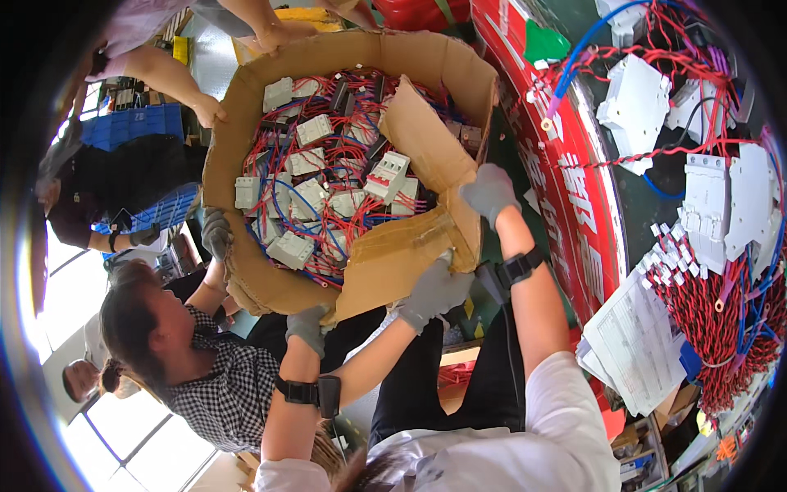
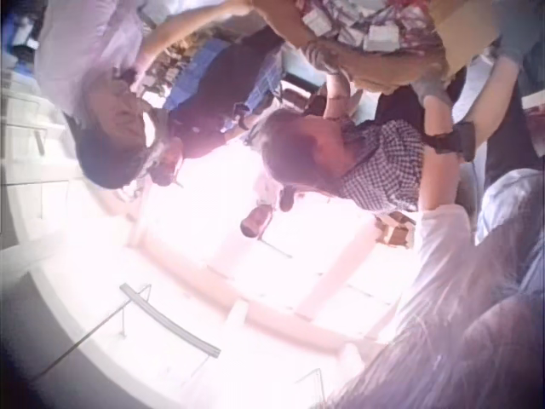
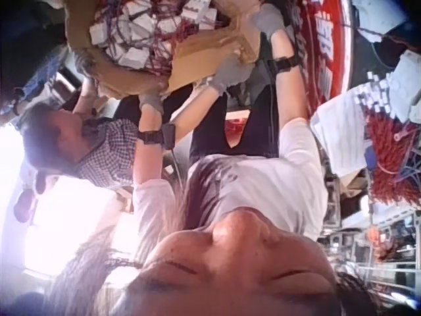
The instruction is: Assembling and inspecting electronic components on a conveyor belt and assisting colleagues with moving a large box of parts.
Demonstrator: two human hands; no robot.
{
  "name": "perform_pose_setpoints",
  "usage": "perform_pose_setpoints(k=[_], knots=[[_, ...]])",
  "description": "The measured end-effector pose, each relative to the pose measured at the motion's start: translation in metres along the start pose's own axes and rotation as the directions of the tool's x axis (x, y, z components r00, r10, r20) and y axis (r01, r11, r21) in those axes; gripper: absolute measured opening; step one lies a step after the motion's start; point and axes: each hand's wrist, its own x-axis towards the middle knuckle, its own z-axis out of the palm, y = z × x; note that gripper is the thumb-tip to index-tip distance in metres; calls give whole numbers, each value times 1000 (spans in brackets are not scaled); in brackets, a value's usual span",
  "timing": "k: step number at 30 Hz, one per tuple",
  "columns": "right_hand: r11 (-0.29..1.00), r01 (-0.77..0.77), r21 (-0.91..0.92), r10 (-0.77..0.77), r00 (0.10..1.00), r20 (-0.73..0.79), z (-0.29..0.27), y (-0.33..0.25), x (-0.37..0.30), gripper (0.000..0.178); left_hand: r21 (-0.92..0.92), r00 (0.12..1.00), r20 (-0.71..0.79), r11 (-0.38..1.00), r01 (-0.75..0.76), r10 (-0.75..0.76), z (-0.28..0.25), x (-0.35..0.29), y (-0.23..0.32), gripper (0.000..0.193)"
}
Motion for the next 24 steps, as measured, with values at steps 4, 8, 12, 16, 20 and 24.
perform_pose_setpoints(k=[4, 8, 12, 16, 20, 24], knots=[[999, 11, 46, -9, 999, -38, -3, 22, 9, 40, 7, 994, -2, 994, -107, 107, 15, -61, 10, 24], [851, 168, 497, -154, 986, -70, 11, 36, -20, 48, 122, 993, 51, 988, 99, -106, -5, -3, -19, 39], [836, 156, 526, -43, 974, -222, 76, 42, -78, 54, -28, 996, 50, 997, -76, 78, -2, 38, -57, 19], [816, -58, 575, 186, 968, -167, 74, 44, -91, 42, 634, 939, 247, 693, -344, 240, 15, -41, -2, 43], [908, -88, 409, 190, 958, -217, 37, 35, -76, 32, 844, 849, 492, 134, -520, 194, 38, -81, 33, 24], [735, -139, 663, 292, 948, -125, 25, 79, -41, 29, 509, 980, 143, 839, -193, 138, 50, -113, 61, 30]])
